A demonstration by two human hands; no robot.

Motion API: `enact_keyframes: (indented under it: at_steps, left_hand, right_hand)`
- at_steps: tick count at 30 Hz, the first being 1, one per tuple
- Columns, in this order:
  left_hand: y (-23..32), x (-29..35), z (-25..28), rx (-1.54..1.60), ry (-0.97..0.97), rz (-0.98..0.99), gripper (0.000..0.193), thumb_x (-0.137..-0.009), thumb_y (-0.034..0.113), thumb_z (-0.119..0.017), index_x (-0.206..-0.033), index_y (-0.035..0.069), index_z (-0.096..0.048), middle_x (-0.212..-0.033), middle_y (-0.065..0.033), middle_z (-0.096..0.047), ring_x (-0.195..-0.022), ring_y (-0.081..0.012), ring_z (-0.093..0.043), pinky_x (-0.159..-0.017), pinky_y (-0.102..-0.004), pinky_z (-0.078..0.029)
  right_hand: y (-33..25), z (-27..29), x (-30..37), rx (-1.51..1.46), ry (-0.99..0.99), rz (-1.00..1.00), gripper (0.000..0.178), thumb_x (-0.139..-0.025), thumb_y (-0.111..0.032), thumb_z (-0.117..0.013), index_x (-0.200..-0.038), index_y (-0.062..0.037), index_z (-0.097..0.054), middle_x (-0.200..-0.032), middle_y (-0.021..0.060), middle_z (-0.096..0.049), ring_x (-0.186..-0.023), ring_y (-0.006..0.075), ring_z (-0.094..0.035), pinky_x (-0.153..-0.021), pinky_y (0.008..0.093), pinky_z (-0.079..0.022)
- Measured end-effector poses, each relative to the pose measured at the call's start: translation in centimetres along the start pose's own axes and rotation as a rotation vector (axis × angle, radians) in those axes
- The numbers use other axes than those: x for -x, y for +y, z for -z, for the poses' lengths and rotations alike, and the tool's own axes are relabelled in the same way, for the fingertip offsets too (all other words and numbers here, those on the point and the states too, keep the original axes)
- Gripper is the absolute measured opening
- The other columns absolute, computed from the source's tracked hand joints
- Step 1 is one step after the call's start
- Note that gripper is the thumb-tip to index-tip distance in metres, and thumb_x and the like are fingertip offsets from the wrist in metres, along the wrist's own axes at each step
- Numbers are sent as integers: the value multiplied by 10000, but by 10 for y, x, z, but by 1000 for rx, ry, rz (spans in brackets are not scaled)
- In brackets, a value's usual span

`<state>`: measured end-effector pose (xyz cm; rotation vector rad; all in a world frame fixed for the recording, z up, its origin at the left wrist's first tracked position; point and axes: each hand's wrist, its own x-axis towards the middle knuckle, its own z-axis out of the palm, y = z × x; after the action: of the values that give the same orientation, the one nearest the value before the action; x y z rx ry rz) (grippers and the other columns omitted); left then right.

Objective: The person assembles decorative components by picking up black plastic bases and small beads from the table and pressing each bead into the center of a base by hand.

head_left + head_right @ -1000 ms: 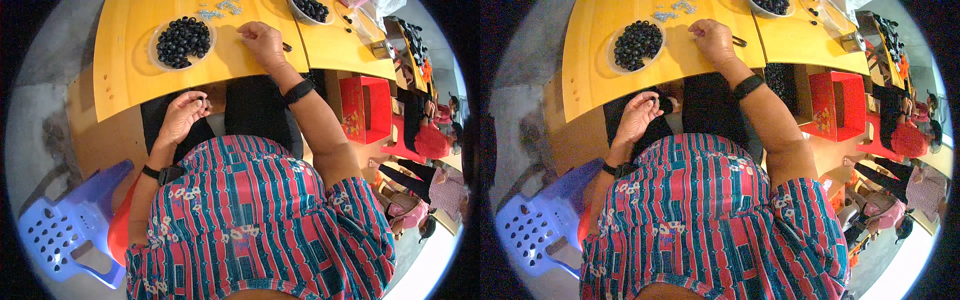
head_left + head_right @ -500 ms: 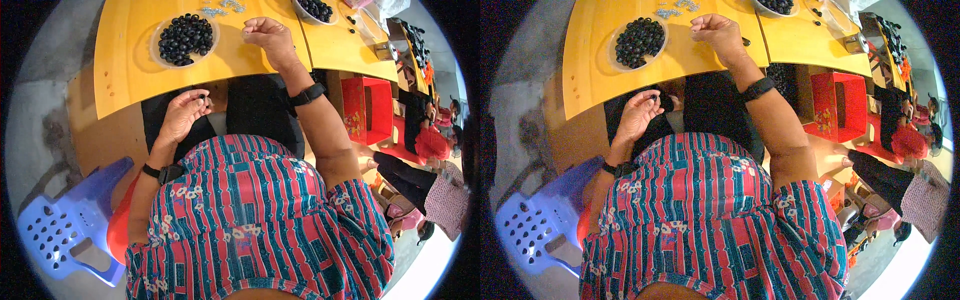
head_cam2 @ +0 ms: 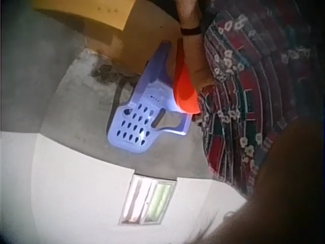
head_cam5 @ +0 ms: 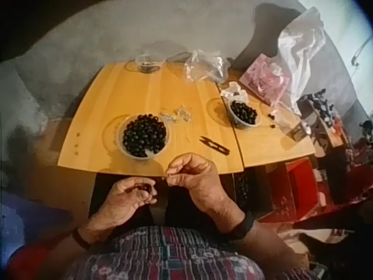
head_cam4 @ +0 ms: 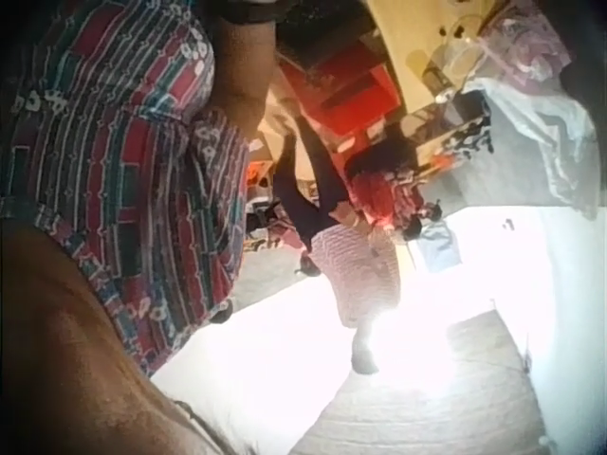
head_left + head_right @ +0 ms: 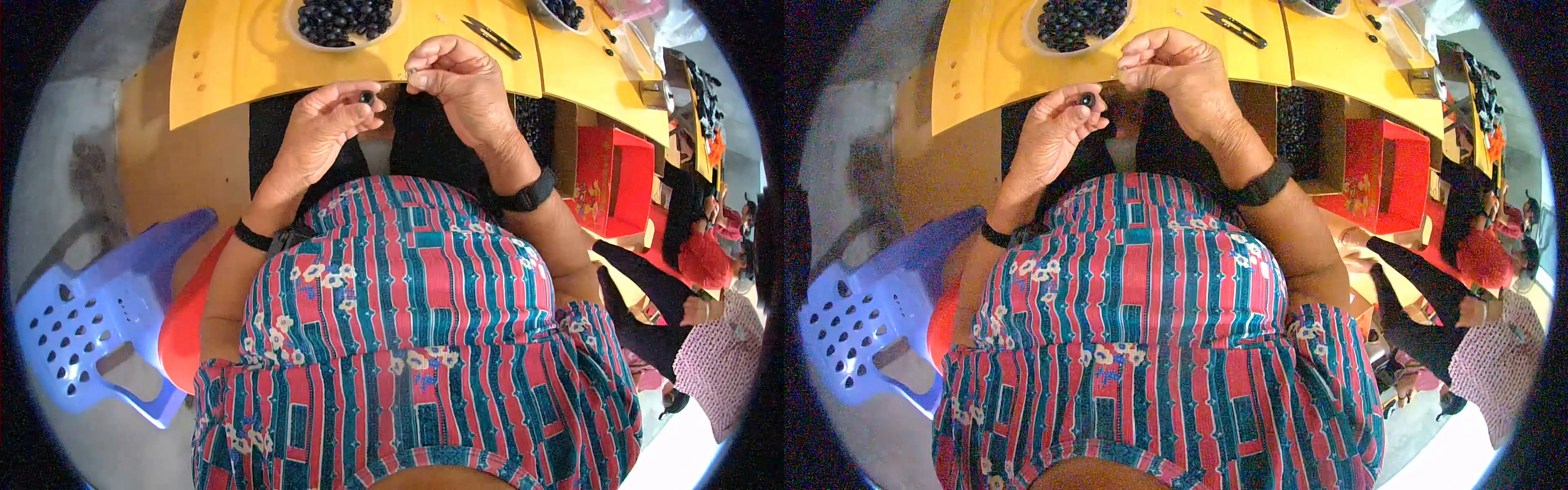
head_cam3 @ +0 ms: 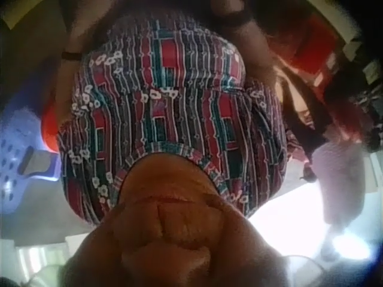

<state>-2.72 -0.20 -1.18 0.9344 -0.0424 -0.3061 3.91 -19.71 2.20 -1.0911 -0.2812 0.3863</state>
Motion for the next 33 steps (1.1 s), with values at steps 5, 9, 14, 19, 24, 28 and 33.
enact_keyframes:
  at_steps: [5,9,14,19,24,28,33]
  left_hand:
    - [5,0,-11,36,67,-32,252,-820,46,-620,-1063,-10,-582,-898,-66,-622,-783,-105,-590,-759,-257,-509]
    - [1,-1,-6,-176,112,-115,245,-796,54,-654,-1031,2,-606,-837,-21,-606,-752,-74,-573,-693,-209,-488]
    - [8,0,-20,-356,163,-168,246,-753,40,-697,-986,15,-625,-771,29,-565,-690,-36,-520,-619,-160,-442]
    - [10,0,-24,-407,174,-208,212,-752,37,-700,-951,12,-632,-766,35,-560,-683,-33,-506,-597,-158,-421]
    - [8,-1,-22,-460,175,-206,213,-754,56,-705,-949,11,-630,-765,36,-558,-686,-36,-509,-604,-167,-433]
    - [3,-2,-19,-351,144,-185,237,-764,69,-697,-978,-1,-623,-766,14,-564,-694,-59,-531,-629,-209,-478]
    - [4,-2,-23,-115,105,-71,252,-790,99,-672,-1006,-18,-612,-813,-43,-605,-711,-112,-582,-654,-263,-524]
  right_hand:
    - [1,-13,8,30,4,30,195,-724,97,-647,-883,-5,-602,-838,46,-630,-798,128,-612,-755,251,-510]
    - [0,-19,6,100,-4,57,176,-734,94,-643,-874,-4,-602,-824,51,-631,-774,125,-617,-718,247,-523]
    - [-3,-22,7,146,-13,31,149,-747,84,-637,-865,1,-599,-808,55,-631,-720,122,-620,-618,247,-541]
    - [-9,-28,10,230,-59,36,126,-756,83,-624,-847,-2,-603,-776,48,-631,-661,117,-619,-552,240,-535]
    - [-10,-27,12,435,-84,97,120,-760,77,-624,-848,-3,-604,-754,36,-624,-652,97,-612,-555,225,-523]
    - [-13,-28,13,334,-142,61,136,-758,69,-632,-865,-10,-606,-749,24,-618,-646,86,-604,-576,212,-518]
    - [-12,-22,12,362,-149,76,160,-748,68,-641,-881,-18,-613,-773,20,-617,-680,84,-603,-593,208,-511]
